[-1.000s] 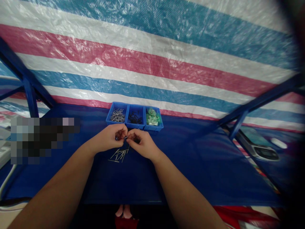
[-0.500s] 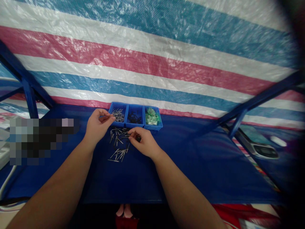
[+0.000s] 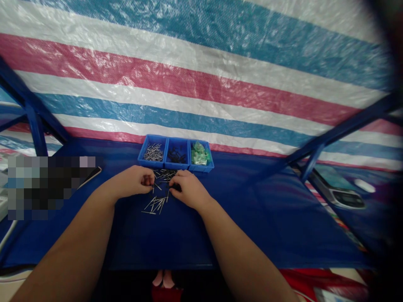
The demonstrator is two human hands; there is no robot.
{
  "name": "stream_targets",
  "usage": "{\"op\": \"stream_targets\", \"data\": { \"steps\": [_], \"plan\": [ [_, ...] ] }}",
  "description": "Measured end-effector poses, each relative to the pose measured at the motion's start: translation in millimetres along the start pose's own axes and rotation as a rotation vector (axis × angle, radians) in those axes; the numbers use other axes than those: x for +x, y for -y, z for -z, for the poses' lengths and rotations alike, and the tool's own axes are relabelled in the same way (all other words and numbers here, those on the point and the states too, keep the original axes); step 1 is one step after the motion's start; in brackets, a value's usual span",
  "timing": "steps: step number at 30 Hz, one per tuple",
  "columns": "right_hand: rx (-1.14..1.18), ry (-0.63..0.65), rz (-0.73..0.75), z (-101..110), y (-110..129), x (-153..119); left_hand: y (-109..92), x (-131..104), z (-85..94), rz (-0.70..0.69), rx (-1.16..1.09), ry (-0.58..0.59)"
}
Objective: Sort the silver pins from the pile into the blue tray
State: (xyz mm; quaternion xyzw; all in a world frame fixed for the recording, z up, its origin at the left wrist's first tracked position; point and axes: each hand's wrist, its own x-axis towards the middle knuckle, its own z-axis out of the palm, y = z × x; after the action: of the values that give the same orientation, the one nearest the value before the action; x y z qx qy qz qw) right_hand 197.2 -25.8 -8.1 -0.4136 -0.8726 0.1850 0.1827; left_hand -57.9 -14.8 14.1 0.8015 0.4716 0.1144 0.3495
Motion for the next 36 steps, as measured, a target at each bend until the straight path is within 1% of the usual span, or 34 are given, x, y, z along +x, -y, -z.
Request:
{"op": "stream_targets", "data": {
  "steps": [2,4,7,10,16,17,19,21,22,24,25,26,29,30,32,36],
  "plan": [
    [-0.013,0.008,0.011,-1.8,1.4,1.6,1.8,-1.2,0.2,0.031,-0.012,0.108],
    [-0.027,0.010,0.015,-2.4,2.4,2.2,4.2,-1.1,0.1,0.042,-0.004,0.155],
    [-0.031,-0.004,0.040,-0.4,3.4,1.5,7.7,0.2,-0.9,0.031,-0.024,0.158],
    [0.056,-0.062,0.055,3.6,3.4,0.3,8.8,0.7,-1.8,0.006,-0.051,0.139],
    [0.355,-0.188,-0.059,9.4,1.2,-0.4,2.8,-2.1,1.8,-0.028,-0.045,0.123],
    [0.398,-0.197,-0.074,9.5,0.2,-0.8,1.8,-2.3,2.6,-0.039,-0.046,0.103],
    [0.474,-0.187,-0.102,8.8,-2.9,-1.8,0.1,-1.9,3.5,-0.070,-0.056,0.017],
    [0.531,-0.136,-0.133,7.1,-6.7,-2.8,-1.9,-1.1,3.6,-0.091,-0.069,-0.087],
    [0.557,-0.106,-0.149,6.1,-8.6,-2.9,-3.2,-0.7,3.5,-0.094,-0.075,-0.120],
    [0.619,-0.069,-0.179,4.3,-12.0,-2.0,-6.1,-0.2,3.2,-0.086,-0.086,-0.133],
    [0.667,-0.087,-0.188,3.7,-13.4,-0.8,-7.4,0.0,3.0,-0.080,-0.094,-0.122],
    [0.728,-0.137,-0.189,3.3,-14.6,0.8,-8.5,0.2,2.7,-0.074,-0.103,-0.108],
    [0.887,-0.370,-0.165,2.6,-17.6,6.4,-9.0,1.6,1.0,-0.057,-0.135,-0.103],
    [0.906,-0.423,-0.157,2.3,-18.5,7.8,-8.2,2.4,0.1,-0.054,-0.142,-0.114],
    [0.879,-0.445,-0.153,1.3,-19.8,8.9,-6.5,4.4,-2.0,-0.055,-0.150,-0.147],
    [0.680,-0.376,-0.117,0.4,-16.1,4.7,-7.7,8.0,-6.2,-0.060,-0.162,-0.202]
  ]
}}
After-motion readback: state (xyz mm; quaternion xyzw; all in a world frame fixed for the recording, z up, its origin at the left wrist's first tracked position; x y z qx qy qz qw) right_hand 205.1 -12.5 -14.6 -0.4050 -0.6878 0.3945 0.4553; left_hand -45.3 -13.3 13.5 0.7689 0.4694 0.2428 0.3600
